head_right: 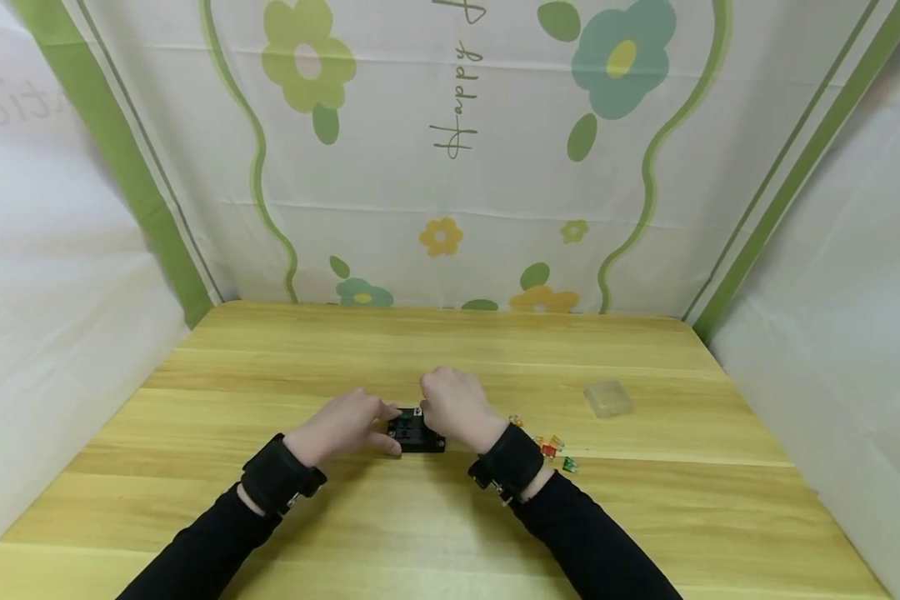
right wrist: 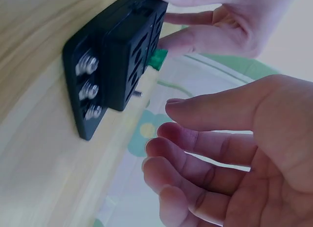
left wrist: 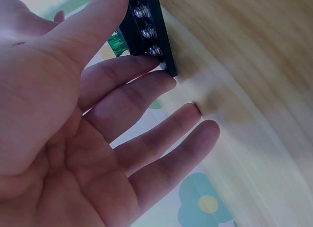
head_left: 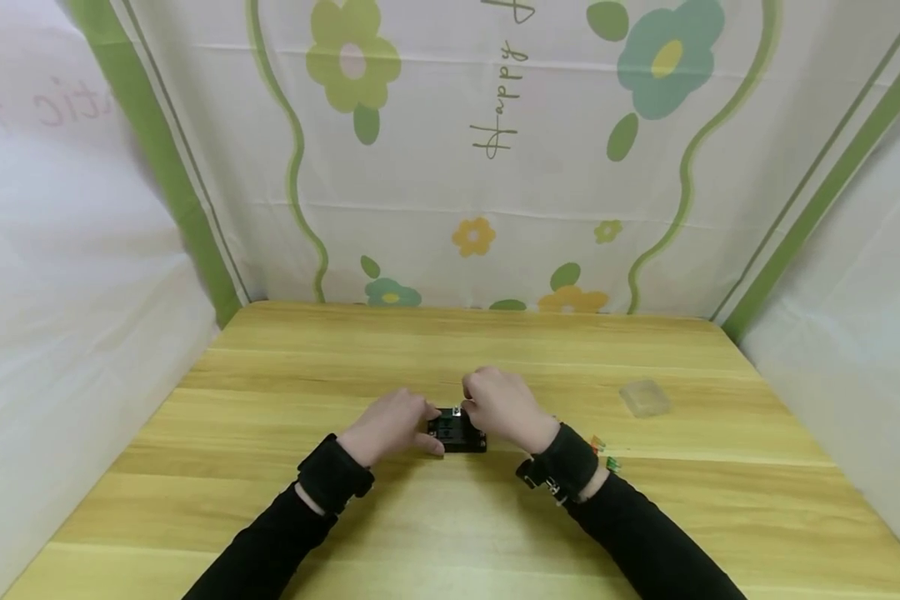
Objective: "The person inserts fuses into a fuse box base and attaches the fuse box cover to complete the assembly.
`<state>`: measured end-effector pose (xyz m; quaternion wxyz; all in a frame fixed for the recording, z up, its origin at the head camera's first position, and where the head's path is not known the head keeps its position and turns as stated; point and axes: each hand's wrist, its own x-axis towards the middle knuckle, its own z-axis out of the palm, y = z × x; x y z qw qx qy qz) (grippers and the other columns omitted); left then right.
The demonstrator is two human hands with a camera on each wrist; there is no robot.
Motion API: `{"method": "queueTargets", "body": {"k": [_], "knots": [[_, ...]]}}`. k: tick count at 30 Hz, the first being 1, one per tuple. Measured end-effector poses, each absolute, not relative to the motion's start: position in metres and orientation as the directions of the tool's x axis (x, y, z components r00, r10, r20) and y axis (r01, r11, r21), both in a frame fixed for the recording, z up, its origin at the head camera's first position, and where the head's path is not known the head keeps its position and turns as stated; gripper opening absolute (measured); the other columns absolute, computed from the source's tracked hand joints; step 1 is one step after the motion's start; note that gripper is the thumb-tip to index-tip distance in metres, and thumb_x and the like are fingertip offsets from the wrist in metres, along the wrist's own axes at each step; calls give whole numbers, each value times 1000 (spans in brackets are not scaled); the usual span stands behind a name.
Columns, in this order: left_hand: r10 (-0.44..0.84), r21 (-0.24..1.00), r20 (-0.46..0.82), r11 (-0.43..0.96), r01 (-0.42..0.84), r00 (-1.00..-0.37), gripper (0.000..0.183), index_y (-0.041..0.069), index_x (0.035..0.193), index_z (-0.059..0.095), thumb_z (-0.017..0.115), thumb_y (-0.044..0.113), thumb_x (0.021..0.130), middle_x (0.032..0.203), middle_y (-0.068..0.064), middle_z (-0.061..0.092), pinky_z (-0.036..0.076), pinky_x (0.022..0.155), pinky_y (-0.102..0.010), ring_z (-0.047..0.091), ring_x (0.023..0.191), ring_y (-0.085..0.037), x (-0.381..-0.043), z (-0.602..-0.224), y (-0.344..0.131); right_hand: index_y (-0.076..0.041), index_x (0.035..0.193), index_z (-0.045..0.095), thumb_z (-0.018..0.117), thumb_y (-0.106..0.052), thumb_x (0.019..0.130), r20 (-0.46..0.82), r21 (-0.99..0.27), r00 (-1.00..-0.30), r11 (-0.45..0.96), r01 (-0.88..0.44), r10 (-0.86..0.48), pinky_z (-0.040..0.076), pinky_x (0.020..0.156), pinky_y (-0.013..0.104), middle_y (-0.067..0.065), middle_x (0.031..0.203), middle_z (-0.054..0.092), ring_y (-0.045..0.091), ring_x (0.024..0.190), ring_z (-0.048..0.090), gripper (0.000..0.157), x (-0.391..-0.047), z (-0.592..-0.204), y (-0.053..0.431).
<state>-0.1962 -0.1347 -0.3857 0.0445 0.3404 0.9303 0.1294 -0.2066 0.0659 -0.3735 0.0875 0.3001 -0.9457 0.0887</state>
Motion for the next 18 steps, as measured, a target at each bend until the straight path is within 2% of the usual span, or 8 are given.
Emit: {"method": "queueTargets", "body": {"k": [5,10,14,18], "knots": [[645,267,5,736,622,-765,54,5,112,69,75,44,76,106,-9,67,44,68,-22,62,79,-11,-196,-386,-135,-14,75,58,64,-12,85,210,-119,-820,818,-562,-533,36,46,21,-5,70,49,8,58,46,12,-208,-374,74],[642,274,9,736,619,-767,54,4,112,69,75,43,76,107,-10,67,43,67,-21,59,76,-8,-196,-387,-135,-15,74,56,65,-14,86,202,-132,-837,833,-538,-508,36,46,22,-5,70,49,8,58,46,15,-208,-373,80],[649,289,9,727,623,-761,46,6,106,71,76,41,76,89,-4,68,39,60,-22,49,63,-7,-195,-386,-135,-16,71,55,65,-15,86,215,-121,-839,839,-530,-499,36,45,21,-6,68,48,8,56,45,17,-209,-375,85],[657,289,19,718,633,-754,44,7,104,72,76,40,76,79,3,63,37,58,-22,43,59,-6,-194,-386,-134,-17,71,56,65,-15,85,235,-116,-838,842,-527,-492,35,44,21,-7,67,47,7,55,44,17,-210,-376,89]]}}
